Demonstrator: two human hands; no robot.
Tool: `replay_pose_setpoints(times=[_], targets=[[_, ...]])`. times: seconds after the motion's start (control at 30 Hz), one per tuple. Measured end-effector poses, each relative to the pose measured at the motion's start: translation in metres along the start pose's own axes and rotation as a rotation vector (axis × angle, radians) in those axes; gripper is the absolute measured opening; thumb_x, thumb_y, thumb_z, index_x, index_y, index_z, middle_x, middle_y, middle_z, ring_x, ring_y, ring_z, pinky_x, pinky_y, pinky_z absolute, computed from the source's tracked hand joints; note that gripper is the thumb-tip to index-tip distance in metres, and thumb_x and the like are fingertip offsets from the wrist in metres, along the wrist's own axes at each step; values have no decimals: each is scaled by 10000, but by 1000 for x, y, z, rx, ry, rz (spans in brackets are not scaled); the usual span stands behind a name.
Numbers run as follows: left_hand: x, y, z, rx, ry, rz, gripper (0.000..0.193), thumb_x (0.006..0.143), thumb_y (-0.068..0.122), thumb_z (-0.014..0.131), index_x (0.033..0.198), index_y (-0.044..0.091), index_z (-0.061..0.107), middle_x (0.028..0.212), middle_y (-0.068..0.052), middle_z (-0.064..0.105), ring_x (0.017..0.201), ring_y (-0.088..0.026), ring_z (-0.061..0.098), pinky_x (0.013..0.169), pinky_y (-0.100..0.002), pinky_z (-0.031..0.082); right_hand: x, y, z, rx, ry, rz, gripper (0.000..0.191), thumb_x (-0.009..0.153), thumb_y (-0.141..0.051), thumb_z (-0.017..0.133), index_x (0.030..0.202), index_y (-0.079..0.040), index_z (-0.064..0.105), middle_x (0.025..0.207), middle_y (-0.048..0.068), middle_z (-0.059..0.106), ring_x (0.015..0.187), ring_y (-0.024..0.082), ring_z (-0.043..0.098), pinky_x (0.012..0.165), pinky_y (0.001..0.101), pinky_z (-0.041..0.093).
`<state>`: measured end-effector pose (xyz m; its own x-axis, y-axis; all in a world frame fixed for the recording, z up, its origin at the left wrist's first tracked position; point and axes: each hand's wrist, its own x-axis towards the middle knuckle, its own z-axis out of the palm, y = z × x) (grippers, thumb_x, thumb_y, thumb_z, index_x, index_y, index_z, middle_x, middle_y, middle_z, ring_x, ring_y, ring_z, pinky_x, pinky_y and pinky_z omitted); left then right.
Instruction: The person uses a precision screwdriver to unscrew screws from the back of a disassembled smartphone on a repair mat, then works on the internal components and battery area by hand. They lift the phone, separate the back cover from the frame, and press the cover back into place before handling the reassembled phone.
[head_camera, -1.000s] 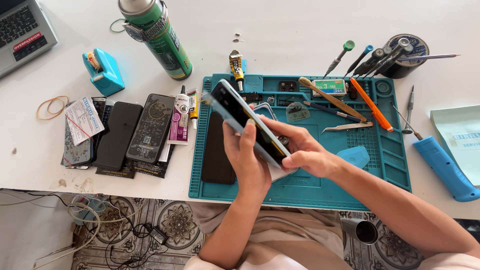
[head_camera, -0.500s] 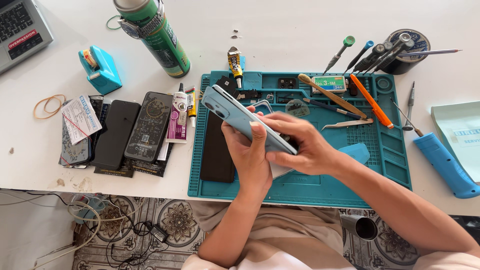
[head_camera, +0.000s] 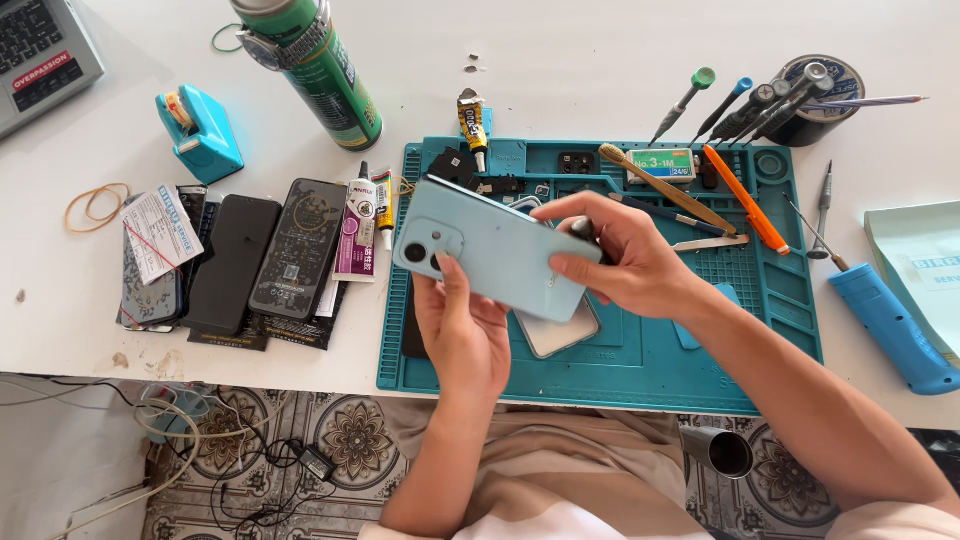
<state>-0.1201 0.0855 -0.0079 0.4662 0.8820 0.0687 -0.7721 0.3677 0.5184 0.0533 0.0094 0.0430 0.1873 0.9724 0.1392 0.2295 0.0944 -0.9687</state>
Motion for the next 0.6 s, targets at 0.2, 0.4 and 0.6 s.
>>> replay_pose_setpoints(times=[0.2, 0.4, 0.6], targets=[[-22, -11, -17, -7, 37, 9, 328, 1115, 205, 525, 1425, 121, 459, 1278, -55, 635, 1063, -124, 661, 821, -302, 566, 9, 5, -18, -564, 25, 106, 482, 926, -348, 680, 1324, -79, 643, 875, 40, 721, 605, 111, 569, 531, 337, 455], [-26, -20, -27, 76, 45, 10, 340, 1071, 227, 547, 1376, 105, 461, 1268, -55, 628, 1080, -137, 674, 870, -333, 591, 17, 21, -25, -978, 122, 237, 495, 982, -359, 629, 1372, -55, 603, 1050, 166, 649, 996, 325, 636, 855, 454, 498], [-27, -28, -42, 58, -16, 28, 319, 1129, 245, 595, 1374, 68, 493, 1212, -63, 629, 984, -97, 628, 793, -262, 525, 9, 18, -13, -1198, 153, -23, 441, 971, -352, 664, 1317, -79, 665, 1214, 152, 605, 1124, 319, 589, 935, 482, 465]])
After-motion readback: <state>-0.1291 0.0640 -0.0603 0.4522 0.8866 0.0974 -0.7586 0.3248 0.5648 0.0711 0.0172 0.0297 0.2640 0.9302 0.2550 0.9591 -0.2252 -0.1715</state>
